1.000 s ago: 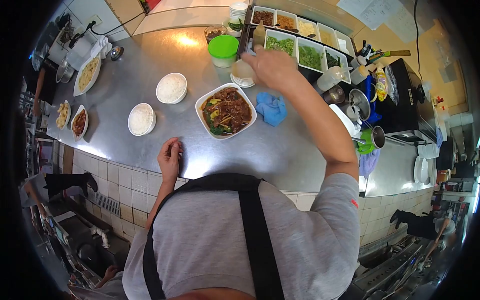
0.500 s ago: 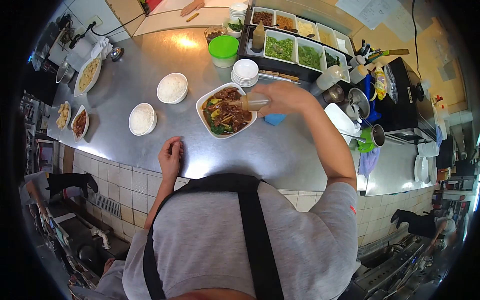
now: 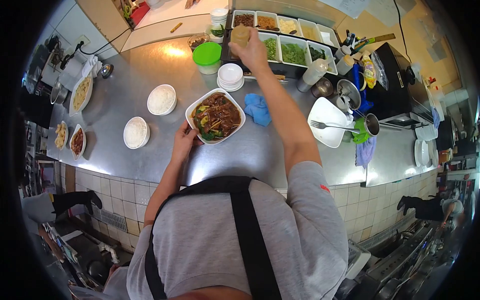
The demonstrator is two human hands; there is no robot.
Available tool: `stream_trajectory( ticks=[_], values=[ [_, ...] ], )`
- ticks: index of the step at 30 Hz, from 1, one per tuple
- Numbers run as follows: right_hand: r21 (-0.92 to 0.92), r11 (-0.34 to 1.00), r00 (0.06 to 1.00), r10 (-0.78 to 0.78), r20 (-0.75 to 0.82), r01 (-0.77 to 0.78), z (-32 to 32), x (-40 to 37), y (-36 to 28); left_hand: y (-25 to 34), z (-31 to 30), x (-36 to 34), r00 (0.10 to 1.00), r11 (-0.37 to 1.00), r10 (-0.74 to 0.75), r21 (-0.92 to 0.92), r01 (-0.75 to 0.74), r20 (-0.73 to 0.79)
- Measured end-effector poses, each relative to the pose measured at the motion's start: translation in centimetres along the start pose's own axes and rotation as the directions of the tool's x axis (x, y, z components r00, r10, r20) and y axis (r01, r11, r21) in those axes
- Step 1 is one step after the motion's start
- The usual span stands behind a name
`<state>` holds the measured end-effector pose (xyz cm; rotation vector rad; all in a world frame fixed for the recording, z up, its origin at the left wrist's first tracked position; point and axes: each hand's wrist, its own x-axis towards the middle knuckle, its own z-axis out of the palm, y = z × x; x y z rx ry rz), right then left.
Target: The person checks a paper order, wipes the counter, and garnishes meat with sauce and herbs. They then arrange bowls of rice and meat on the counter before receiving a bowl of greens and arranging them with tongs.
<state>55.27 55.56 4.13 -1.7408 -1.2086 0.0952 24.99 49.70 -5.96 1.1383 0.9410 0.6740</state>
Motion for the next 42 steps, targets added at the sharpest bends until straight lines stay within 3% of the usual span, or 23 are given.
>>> stream_trajectory(
  ticks=[1,4,5,8,9,11,14,17,20,26,32,38,42],
  values=[
    [-0.051,0.997,0.998,0.063,0.027,-0.062,0.5,-0.1,0.6,-0.1,0.2,0.1,1.000,1.000,0.008,0.001,-0.008,-0.009],
    [-0.156,0.986,0.994,-0.040,0.101,0.055,1.0,-0.9,2.3,-0.1,0.4,-0.3,0.999,0.999,0.026,-0.037,-0.027,-0.030],
    [-0.140,0.965,0.975,-0.221,0.012,0.221,0.5,-1.3,2.6,0.1,0.4,-0.6,1.000,0.999,0.011,-0.033,-0.012,-0.029],
    [-0.218,0.952,0.973,-0.227,-0.033,0.214,-3.1,-3.6,2.5,0.0,-0.9,-1.5,0.999,0.999,-0.032,-0.005,0.032,-0.014],
    [-0.190,0.977,0.994,-0.083,0.077,0.097,-4.4,-4.8,1.1,-0.2,-1.6,-1.8,0.999,0.999,-0.045,0.014,0.044,0.002],
    [-0.374,0.897,0.940,-0.114,0.321,0.236,-4.6,-7.3,3.1,0.2,-1.9,-2.5,0.995,0.995,-0.094,0.018,0.094,0.020],
    [-0.493,0.786,0.804,-0.009,0.595,0.374,-3.9,-10.4,6.4,0.1,-2.6,-3.0,0.991,0.993,-0.115,0.011,0.115,0.060],
    [-0.431,0.862,0.851,0.000,0.526,0.266,-3.5,-10.5,4.8,-0.2,-2.7,-3.1,0.995,0.997,-0.075,0.019,0.073,0.065],
    [-0.219,0.903,0.857,-0.240,0.457,0.370,-2.2,-11.0,1.8,-0.4,-2.8,-3.0,0.994,0.998,-0.060,0.006,0.060,0.086],
    [-0.160,0.979,0.891,-0.038,0.453,0.124,1.2,-12.2,-2.1,-0.4,-3.0,-3.0,0.988,0.994,-0.109,-0.021,0.112,0.111],
    [-0.140,0.975,0.846,-0.073,0.528,0.172,1.9,-12.3,-2.3,-0.3,-2.6,-3.2,0.992,0.994,-0.102,-0.035,0.105,0.078],
    [-0.155,0.976,0.885,-0.069,0.461,0.156,2.3,-12.8,-2.0,-0.9,-2.4,-3.3,0.994,0.990,-0.096,-0.097,0.100,0.052],
    [-0.195,0.979,0.872,0.043,0.488,0.061,0.9,-13.9,-1.3,-1.1,-1.8,-3.7,0.997,0.992,-0.074,-0.105,0.074,0.008]
  ],
)
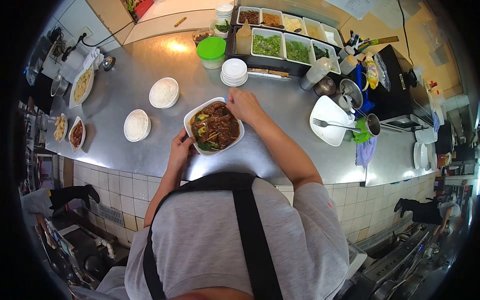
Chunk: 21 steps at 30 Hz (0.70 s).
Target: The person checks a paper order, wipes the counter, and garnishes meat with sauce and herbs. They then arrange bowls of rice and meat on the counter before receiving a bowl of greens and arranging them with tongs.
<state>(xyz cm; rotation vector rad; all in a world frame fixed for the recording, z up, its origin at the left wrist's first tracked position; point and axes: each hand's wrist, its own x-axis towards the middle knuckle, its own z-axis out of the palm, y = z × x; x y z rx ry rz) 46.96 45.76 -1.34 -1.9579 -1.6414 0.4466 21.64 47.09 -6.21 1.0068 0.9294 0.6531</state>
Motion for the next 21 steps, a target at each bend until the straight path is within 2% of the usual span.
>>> stream_trajectory(
  ticks=[5,8,9,11,13,14,17,20,21],
  values=[
    [0.045,0.988,0.981,0.143,0.127,-0.150,-3.5,-3.2,1.8,0.5,0.1,-0.4,1.000,1.000,-0.006,0.012,0.006,-0.010],
    [-0.146,0.989,1.000,0.016,-0.009,-0.017,-5.0,-5.2,2.4,1.4,-0.6,-0.1,0.998,0.998,-0.055,0.042,0.055,-0.006],
    [-0.219,0.968,0.991,-0.130,-0.032,0.120,-4.6,-6.0,3.0,0.9,-1.6,0.5,0.999,0.993,-0.035,0.117,0.033,0.016],
    [-0.364,0.856,0.911,-0.410,-0.045,0.367,-3.4,-7.7,4.1,1.1,-1.7,0.6,0.997,0.992,0.048,0.116,-0.041,-0.057],
    [-0.409,0.831,0.914,-0.406,0.018,0.378,-2.9,-9.2,4.9,1.8,-1.9,0.0,0.994,0.990,0.080,0.123,-0.071,-0.075],
    [-0.431,0.818,0.915,-0.402,0.048,0.382,-2.9,-9.7,5.0,1.9,-2.0,-0.3,0.996,0.992,0.061,0.115,-0.052,-0.071],
    [-0.334,0.923,0.966,-0.236,-0.102,0.191,-3.3,-10.4,5.7,1.6,-2.0,-1.5,0.998,0.995,0.033,0.098,-0.029,-0.047],
    [-0.025,0.998,0.971,-0.055,-0.233,0.051,-1.9,-11.3,4.3,1.2,-1.2,-1.9,0.998,0.995,0.054,0.082,-0.052,-0.021],
    [0.111,0.993,0.980,0.070,-0.189,-0.049,-1.0,-11.8,3.4,1.3,-1.2,-1.8,0.999,0.996,0.051,0.078,-0.049,-0.017]
  ],
)
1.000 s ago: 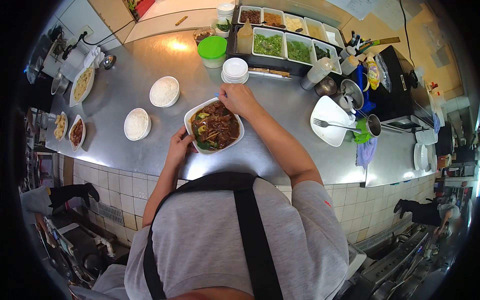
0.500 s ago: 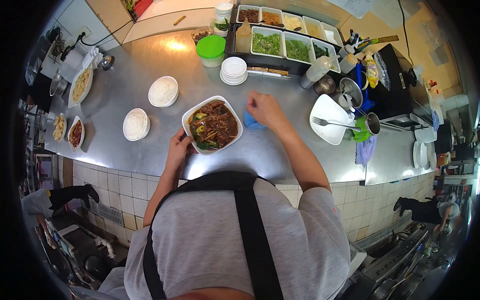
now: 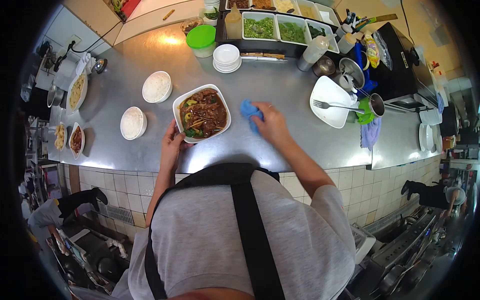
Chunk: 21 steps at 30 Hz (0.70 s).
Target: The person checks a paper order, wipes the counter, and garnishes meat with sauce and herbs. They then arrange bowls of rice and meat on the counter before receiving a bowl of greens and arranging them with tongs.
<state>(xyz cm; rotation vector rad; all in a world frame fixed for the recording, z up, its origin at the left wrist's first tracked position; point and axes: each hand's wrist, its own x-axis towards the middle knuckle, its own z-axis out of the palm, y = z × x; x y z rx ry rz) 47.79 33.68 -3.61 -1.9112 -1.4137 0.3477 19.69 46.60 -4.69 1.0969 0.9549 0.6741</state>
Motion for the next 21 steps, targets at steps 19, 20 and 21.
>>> stream_trajectory(
  ticks=[19,20,21],
  values=[
    [0.461,0.742,0.656,-0.038,0.754,-0.487,7.3,14.4,-1.4,5.2,-1.4,2.8,0.920,0.858,-0.191,0.514,-0.013,0.341],
    [0.465,0.753,0.641,-0.076,0.764,-0.465,7.9,15.0,-2.0,5.4,-1.4,3.1,0.915,0.855,-0.202,0.519,-0.010,0.350],
    [0.470,0.763,0.624,-0.113,0.773,-0.443,8.1,15.4,-2.4,5.5,-1.3,3.3,0.909,0.852,-0.212,0.524,-0.008,0.359]
  ],
)
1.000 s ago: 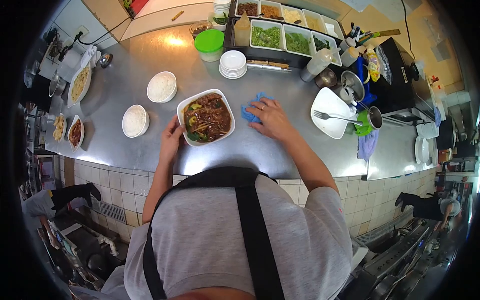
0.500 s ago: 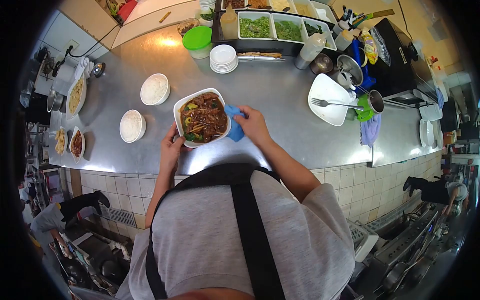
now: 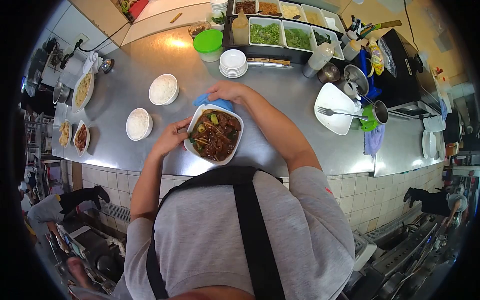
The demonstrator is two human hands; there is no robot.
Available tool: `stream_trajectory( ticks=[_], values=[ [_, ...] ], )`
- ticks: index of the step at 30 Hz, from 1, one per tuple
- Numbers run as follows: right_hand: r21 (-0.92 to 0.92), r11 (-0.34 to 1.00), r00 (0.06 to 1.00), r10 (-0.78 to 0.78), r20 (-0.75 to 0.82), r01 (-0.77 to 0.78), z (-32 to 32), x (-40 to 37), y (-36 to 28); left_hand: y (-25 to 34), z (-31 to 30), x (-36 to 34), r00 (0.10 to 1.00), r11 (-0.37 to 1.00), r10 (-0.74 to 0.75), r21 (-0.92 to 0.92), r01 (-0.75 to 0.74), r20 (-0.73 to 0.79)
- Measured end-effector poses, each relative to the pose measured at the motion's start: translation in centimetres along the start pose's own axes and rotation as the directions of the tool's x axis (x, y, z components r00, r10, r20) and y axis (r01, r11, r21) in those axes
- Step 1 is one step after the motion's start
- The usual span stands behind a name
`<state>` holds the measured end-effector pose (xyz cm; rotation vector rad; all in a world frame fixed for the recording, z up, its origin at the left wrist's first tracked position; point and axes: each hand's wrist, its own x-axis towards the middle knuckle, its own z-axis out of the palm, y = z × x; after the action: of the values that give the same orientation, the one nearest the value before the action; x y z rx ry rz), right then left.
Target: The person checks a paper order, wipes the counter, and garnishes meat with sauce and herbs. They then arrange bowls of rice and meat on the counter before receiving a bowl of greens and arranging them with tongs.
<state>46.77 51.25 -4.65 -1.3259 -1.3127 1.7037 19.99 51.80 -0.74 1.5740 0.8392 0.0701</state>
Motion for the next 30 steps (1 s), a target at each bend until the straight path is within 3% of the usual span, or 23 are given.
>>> stream_trajectory(
  ticks=[3,8,13,16,17,20,23,26,30],
  values=[
    [0.047,0.996,0.995,-0.073,0.073,0.070,-0.3,0.4,0.1,-0.3,0.1,-0.2,1.000,0.999,-0.001,-0.037,0.001,0.002],
    [0.360,0.932,0.999,0.034,-0.009,-0.029,-1.7,-5.3,3.6,-1.3,1.7,-2.4,0.990,0.970,-0.055,-0.242,0.022,-0.127],
    [0.623,0.780,0.975,0.089,-0.201,0.057,1.5,-12.3,5.9,-2.3,6.5,-3.7,0.957,0.845,-0.096,-0.530,-0.067,-0.274],
    [0.683,0.717,0.947,0.101,-0.306,0.144,3.2,-14.2,6.2,-1.8,8.3,-4.4,0.985,0.753,-0.101,-0.657,-0.018,-0.142],
    [0.695,0.697,0.935,0.103,-0.339,0.175,3.5,-14.6,6.2,-1.4,8.0,-4.6,0.986,0.778,-0.155,-0.622,0.082,-0.064],
    [0.685,0.701,0.930,0.087,-0.356,0.196,3.3,-14.4,6.2,-3.4,5.2,-2.9,0.959,0.873,-0.132,-0.488,-0.007,-0.250],
    [0.651,0.727,0.913,0.082,-0.400,0.220,2.7,-12.8,6.0,-4.5,1.0,-0.5,0.972,0.995,-0.062,-0.089,0.042,-0.229],
    [0.657,0.705,0.894,0.071,-0.442,0.269,2.9,-11.8,5.4,-3.8,1.3,-0.2,0.970,0.969,-0.093,-0.243,0.036,-0.225],
    [0.653,0.690,0.870,0.067,-0.488,0.313,4.5,-12.6,6.6,-3.8,4.7,-2.4,0.960,0.820,-0.162,-0.572,0.002,-0.229]
  ],
)
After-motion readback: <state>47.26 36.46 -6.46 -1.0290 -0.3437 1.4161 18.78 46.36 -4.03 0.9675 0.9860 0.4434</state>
